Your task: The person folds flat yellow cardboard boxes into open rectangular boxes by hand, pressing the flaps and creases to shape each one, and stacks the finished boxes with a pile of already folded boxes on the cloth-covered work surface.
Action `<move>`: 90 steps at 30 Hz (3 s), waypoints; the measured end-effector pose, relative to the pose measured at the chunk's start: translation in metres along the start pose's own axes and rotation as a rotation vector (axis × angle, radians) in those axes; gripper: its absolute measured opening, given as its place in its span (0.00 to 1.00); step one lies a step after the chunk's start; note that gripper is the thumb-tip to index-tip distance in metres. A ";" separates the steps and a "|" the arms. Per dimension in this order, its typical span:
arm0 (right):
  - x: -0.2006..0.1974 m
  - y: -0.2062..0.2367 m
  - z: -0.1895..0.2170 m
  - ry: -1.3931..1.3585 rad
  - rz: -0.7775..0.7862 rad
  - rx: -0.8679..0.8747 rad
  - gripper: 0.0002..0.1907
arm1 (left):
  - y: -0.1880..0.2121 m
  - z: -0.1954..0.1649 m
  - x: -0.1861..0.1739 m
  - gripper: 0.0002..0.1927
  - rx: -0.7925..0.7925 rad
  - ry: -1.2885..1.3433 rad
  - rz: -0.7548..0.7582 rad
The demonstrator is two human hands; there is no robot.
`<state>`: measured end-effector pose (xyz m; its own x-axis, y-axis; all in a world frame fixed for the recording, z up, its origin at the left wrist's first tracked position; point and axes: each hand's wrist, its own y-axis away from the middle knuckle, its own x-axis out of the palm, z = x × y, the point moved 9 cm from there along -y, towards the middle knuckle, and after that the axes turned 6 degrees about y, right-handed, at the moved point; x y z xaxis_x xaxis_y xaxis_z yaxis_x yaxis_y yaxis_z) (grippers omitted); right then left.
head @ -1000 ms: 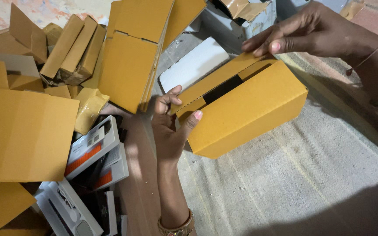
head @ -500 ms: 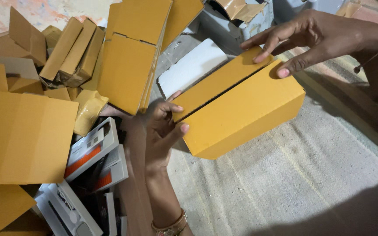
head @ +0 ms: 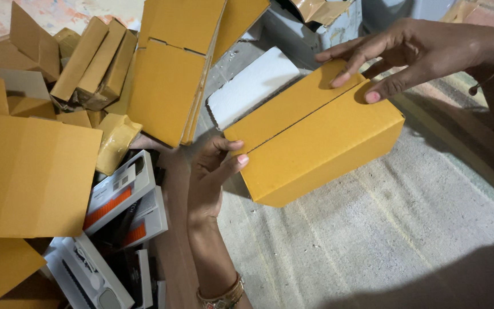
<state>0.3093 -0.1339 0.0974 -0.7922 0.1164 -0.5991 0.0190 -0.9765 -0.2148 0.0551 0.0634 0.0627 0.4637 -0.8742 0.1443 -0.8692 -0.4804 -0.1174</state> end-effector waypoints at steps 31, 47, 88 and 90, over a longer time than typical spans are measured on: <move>-0.001 0.003 -0.002 0.059 -0.011 0.000 0.10 | -0.005 -0.013 0.020 0.22 -0.059 -0.135 -0.017; 0.002 0.001 0.001 0.249 -0.096 0.122 0.11 | 0.001 0.009 -0.002 0.08 -0.183 -0.008 -0.081; 0.032 0.005 0.045 0.669 -0.076 0.554 0.38 | 0.017 -0.033 0.112 0.52 0.032 -1.347 -0.067; 0.031 0.006 0.046 0.662 -0.064 0.615 0.36 | 0.014 -0.029 0.100 0.52 -0.001 -1.255 -0.075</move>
<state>0.2568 -0.1443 0.1127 -0.2642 0.0690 -0.9620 -0.4933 -0.8668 0.0733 0.0842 -0.0289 0.1040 0.3548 -0.3102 -0.8820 -0.8336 -0.5321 -0.1482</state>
